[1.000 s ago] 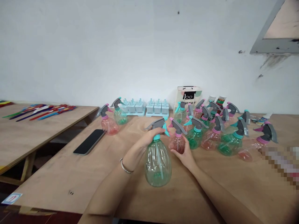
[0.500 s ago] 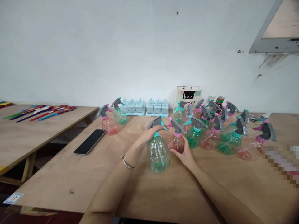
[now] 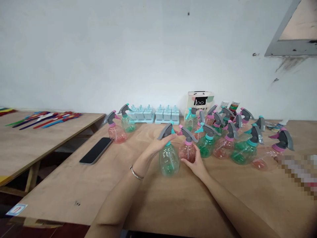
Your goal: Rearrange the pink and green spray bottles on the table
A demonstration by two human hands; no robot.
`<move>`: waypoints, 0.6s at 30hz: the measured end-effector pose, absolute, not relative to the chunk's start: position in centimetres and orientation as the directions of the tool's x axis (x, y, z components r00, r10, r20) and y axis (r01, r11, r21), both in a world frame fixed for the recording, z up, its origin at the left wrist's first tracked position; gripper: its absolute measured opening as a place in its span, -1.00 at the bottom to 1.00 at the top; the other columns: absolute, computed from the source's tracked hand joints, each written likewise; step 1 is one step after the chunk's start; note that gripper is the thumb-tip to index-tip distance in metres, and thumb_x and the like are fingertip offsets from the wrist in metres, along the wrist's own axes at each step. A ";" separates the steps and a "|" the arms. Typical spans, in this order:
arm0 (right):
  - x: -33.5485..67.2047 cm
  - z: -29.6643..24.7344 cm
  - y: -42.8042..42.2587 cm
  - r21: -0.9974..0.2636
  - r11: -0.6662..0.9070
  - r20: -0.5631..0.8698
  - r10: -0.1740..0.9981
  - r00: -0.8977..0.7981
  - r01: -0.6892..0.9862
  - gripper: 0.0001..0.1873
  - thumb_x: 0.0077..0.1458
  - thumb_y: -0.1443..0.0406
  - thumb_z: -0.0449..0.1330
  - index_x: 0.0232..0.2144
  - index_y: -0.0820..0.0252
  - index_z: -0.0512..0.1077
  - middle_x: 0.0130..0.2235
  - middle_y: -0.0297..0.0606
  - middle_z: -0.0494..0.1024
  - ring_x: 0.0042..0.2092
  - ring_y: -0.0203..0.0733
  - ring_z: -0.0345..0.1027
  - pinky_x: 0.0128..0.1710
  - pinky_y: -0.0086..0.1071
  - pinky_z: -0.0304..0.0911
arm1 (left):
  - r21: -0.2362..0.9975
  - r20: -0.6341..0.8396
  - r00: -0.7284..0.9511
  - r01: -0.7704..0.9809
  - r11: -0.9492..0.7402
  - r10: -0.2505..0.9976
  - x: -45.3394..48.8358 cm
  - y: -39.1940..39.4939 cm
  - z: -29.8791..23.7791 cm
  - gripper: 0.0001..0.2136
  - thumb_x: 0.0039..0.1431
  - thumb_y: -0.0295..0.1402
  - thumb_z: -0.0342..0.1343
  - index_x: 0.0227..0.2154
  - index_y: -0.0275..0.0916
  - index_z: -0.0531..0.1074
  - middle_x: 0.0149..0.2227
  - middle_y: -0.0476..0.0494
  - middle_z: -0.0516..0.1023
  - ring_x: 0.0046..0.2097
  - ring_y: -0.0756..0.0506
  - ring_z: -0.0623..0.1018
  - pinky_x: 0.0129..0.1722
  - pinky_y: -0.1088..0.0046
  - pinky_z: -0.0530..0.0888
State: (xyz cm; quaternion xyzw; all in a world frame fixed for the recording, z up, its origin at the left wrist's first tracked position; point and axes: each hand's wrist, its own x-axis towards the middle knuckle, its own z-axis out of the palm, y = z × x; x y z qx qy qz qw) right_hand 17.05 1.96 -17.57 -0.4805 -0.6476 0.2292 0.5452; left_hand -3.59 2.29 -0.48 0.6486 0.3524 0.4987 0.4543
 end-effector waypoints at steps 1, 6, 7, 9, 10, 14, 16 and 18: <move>17.0 -17.5 2.0 -0.820 0.434 0.487 0.872 0.056 0.374 -0.05 -0.03 0.00 0.37 0.27 0.15 0.05 0.29 0.07 0.26 0.33 0.17 0.18 0.33 0.12 0.10 | 0.936 0.336 0.232 0.028 -0.352 0.913 -3.6 2.2 -0.5 -0.83 0.07 -0.20 0.17 -0.44 -0.19 0.53 -0.32 -0.10 0.60 -0.16 -0.15 0.54 -0.02 0.33 0.41; 17.0 -17.6 2.1 -0.824 0.439 0.488 0.871 0.055 0.359 -0.06 -0.04 0.01 0.38 0.26 0.15 0.06 0.29 0.08 0.28 0.32 0.17 0.19 0.33 0.12 0.10 | 0.895 0.377 0.177 0.184 -0.407 0.909 -3.8 2.4 -0.5 -0.78 0.08 -0.24 0.09 -0.60 -0.20 0.41 -0.50 -0.05 0.48 -0.37 -0.06 0.46 -0.28 0.43 0.39; 17.0 -17.6 2.1 -0.827 0.439 0.486 0.872 0.054 0.350 -0.05 -0.05 0.01 0.38 0.26 0.15 0.06 0.29 0.07 0.27 0.32 0.17 0.19 0.33 0.12 0.10 | 0.881 0.393 0.176 0.208 -0.424 0.903 -4.1 2.5 -0.6 -0.81 0.07 -0.25 0.11 -0.57 -0.20 0.44 -0.48 -0.04 0.49 -0.37 -0.06 0.45 -0.29 0.44 0.38; 17.0 -17.8 2.2 -0.836 0.435 0.478 0.877 0.055 0.333 -0.05 -0.06 0.02 0.39 0.26 0.14 0.05 0.30 0.06 0.26 0.33 0.17 0.17 0.34 0.12 0.08 | 0.853 0.431 0.121 0.268 -0.448 0.894 -5.4 2.9 -0.7 -0.87 0.04 -0.26 0.15 -0.46 -0.20 0.48 -0.45 -0.03 0.49 -0.37 -0.05 0.43 -0.31 0.45 0.36; 17.0 -17.9 2.2 -0.840 0.433 0.474 0.879 0.054 0.328 -0.04 -0.06 0.02 0.39 0.26 0.13 0.05 0.30 0.06 0.25 0.34 0.17 0.16 0.34 0.12 0.08 | 0.840 0.448 0.068 0.308 -0.446 0.892 -6.5 3.0 -0.9 -0.87 0.03 -0.26 0.16 -0.40 -0.20 0.49 -0.45 -0.02 0.48 -0.38 -0.05 0.42 -0.33 0.45 0.35; 17.1 -18.2 2.4 -0.838 0.433 0.476 0.878 0.056 0.332 -0.04 -0.06 0.01 0.39 0.26 0.13 0.06 0.30 0.06 0.25 0.34 0.17 0.15 0.34 0.13 0.07 | 0.808 0.451 -0.231 0.517 -0.284 0.862 -13.8 3.3 -1.6 -0.81 -0.01 -0.24 0.16 -0.34 -0.21 0.46 -0.45 -0.04 0.47 -0.39 -0.10 0.45 -0.29 0.39 0.38; 17.0 -18.3 2.5 -0.829 0.445 0.491 0.869 0.059 0.338 -0.04 -0.07 0.00 0.40 0.26 0.14 0.07 0.30 0.06 0.26 0.34 0.17 0.16 0.34 0.13 0.08 | 0.742 0.489 -0.349 0.648 -0.172 0.799 -18.3 3.2 -2.1 -0.83 -0.02 -0.24 0.15 -0.37 -0.20 0.44 -0.39 -0.08 0.50 -0.31 -0.15 0.49 -0.18 0.33 0.42; 16.9 -18.3 2.6 -0.819 0.462 0.509 0.859 0.059 0.339 -0.03 -0.08 -0.01 0.40 0.25 0.16 0.07 0.29 0.08 0.26 0.33 0.18 0.17 0.34 0.13 0.07 | 0.714 0.479 -0.482 0.700 -0.007 0.733 -22.2 3.0 -2.8 -0.81 -0.02 -0.23 0.14 -0.34 -0.19 0.43 -0.40 -0.07 0.49 -0.28 -0.19 0.51 -0.13 0.28 0.43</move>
